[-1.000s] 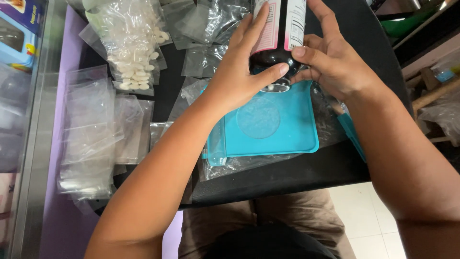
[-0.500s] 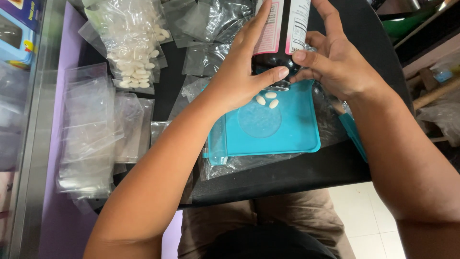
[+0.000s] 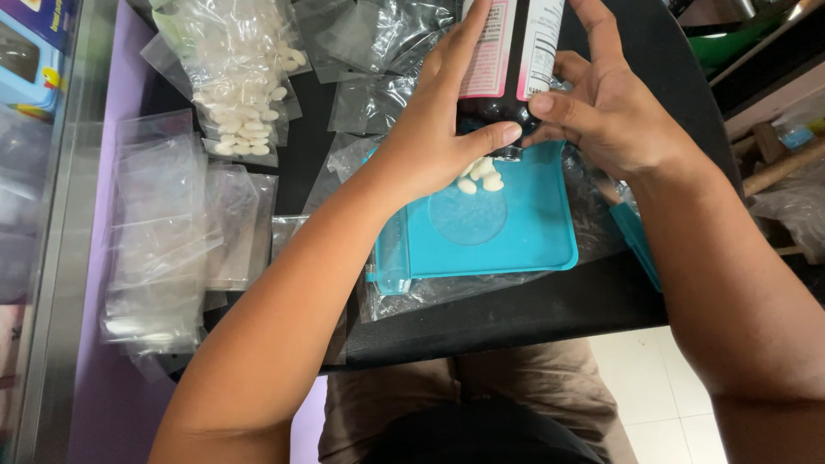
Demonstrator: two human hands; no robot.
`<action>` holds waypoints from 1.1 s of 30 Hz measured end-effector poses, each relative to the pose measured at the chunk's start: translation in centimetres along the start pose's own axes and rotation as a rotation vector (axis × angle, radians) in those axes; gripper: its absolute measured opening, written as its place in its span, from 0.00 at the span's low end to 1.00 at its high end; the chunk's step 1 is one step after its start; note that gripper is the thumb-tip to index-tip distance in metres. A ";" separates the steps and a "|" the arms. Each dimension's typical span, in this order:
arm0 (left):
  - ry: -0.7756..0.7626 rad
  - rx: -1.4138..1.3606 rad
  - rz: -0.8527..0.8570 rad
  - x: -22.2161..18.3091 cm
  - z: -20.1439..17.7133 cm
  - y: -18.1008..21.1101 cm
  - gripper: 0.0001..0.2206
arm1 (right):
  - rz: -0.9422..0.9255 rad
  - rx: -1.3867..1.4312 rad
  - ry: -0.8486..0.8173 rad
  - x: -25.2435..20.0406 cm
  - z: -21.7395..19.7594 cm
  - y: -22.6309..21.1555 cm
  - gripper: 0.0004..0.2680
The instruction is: Portioning collagen pills from a large bottle into individual plastic bags using a counting tray.
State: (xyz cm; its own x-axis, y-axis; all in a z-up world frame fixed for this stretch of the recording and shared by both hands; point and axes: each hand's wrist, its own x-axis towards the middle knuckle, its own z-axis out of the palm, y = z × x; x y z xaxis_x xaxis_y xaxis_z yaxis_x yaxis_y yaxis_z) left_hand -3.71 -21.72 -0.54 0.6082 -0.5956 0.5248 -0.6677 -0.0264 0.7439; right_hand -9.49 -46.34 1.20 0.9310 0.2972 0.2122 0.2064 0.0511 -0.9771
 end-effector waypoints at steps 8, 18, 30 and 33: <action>-0.007 -0.013 -0.001 0.0 -0.1 -0.4 0.50 | 0.003 -0.020 0.009 0.0 0.0 0.2 0.36; 0.000 -0.012 0.000 -0.1 0.0 -0.6 0.49 | 0.003 -0.056 0.025 0.0 0.2 0.0 0.35; 0.065 -0.015 0.032 0.1 0.3 -0.6 0.46 | 0.009 -0.055 0.055 -0.1 0.0 -0.3 0.34; 0.075 -0.090 0.042 0.1 0.4 -0.9 0.42 | 0.007 -0.027 0.059 -0.3 -0.3 0.0 0.34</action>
State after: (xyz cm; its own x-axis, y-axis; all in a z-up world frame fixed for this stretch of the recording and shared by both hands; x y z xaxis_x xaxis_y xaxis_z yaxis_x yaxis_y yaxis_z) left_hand -3.21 -22.04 -1.34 0.6131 -0.5325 0.5835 -0.6543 0.0716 0.7529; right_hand -9.73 -46.72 1.18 0.9484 0.2410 0.2062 0.2067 0.0235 -0.9781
